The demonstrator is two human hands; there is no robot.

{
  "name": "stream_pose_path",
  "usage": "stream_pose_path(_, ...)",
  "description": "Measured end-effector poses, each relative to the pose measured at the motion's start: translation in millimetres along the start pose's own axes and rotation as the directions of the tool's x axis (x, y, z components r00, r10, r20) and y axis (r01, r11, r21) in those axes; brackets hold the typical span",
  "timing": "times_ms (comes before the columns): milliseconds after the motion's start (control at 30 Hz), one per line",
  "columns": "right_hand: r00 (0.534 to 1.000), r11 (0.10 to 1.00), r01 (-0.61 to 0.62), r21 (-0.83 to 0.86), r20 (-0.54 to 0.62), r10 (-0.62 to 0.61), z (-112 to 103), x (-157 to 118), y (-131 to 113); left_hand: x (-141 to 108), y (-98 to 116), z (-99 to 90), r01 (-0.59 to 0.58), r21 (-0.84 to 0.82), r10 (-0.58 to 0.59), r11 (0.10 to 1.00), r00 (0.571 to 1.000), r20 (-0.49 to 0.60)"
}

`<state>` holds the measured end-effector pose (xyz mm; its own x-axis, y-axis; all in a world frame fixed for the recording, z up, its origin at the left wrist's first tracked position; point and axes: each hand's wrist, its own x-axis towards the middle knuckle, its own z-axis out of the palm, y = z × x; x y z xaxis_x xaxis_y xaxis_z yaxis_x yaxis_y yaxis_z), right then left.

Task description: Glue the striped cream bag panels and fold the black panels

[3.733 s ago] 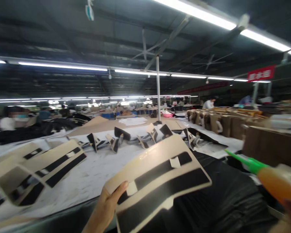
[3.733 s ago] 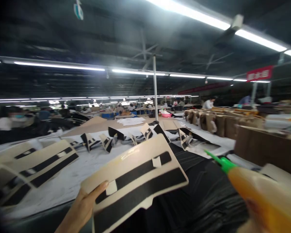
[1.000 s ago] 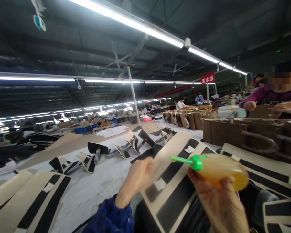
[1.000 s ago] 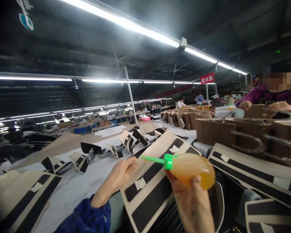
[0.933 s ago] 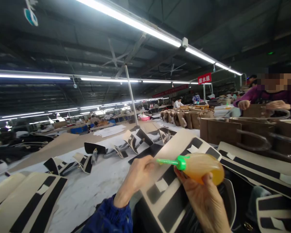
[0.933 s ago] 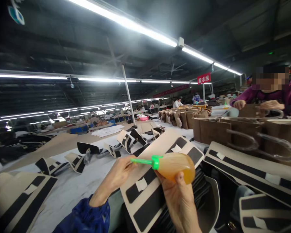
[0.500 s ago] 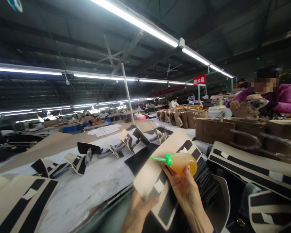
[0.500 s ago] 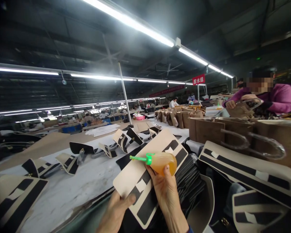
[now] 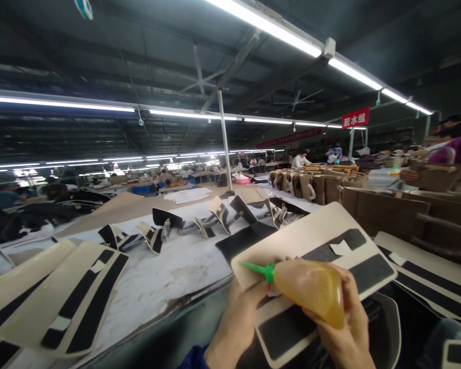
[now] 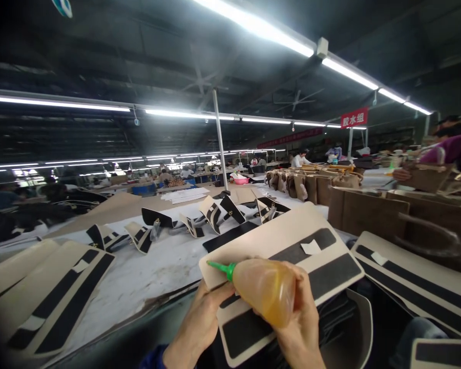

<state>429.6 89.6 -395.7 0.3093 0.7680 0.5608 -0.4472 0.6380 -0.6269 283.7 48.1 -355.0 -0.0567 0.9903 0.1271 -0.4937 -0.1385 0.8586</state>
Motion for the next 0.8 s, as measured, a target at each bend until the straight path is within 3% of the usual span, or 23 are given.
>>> stream_pose_path(100, 0.999, 1.000, -0.014, 0.014, 0.042, 0.013, 7.1, -3.5, -9.0, -3.6, 6.8, 6.7, 0.023, 0.004, -0.023, 1.000, 0.999, 0.037)
stream_pose_path(233, 0.978, 0.980, 0.176, -0.095, 0.128, -0.163, 10.9, -7.4, -8.3, -3.6, 4.0, 6.9, 0.036, 0.010, -0.036, 0.999, 0.998, 0.054)
stream_pose_path(300, 0.966, 0.951, 0.250, -0.183, 0.105, -0.234, 9.5, -7.4, -5.2, -3.4, 1.9, 5.8, 0.025, -0.012, -0.025, 1.000, 0.999, 0.036)
stream_pose_path(367, 0.961, 0.928, 0.270, -0.257, 0.010, -0.277, 8.0, -6.5, -3.7, -3.1, 0.9, 5.0, 0.020, -0.012, -0.020, 1.000, 1.000, 0.000)
stream_pose_path(433, 0.965, 0.931, 0.245, -0.272, -0.027, -0.261, 7.4, -6.2, -4.6, -2.8, 1.4, 5.5, 0.004, 0.011, -0.004, 1.000, 1.000, -0.009)
stream_pose_path(567, 0.971, 0.942, 0.236, -0.237, 0.107, -0.216, 10.4, -11.0, -9.6, -3.3, 4.2, 10.4, 0.016, 0.062, -0.018, 0.998, 0.999, 0.027)
stream_pose_path(667, 0.964, 0.934, 0.258, -0.245, 0.128, -0.233, 14.5, -17.0, -10.5, -3.9, 5.0, 13.4, 0.042, 0.094, -0.046, 0.995, 0.998, 0.040)
stream_pose_path(800, 0.988, 0.987, 0.111, -0.112, 0.117, -0.098, 12.2, -20.6, -3.1, -4.3, 5.4, 15.2, 0.049, 0.071, -0.047, 0.996, 0.999, -0.024)
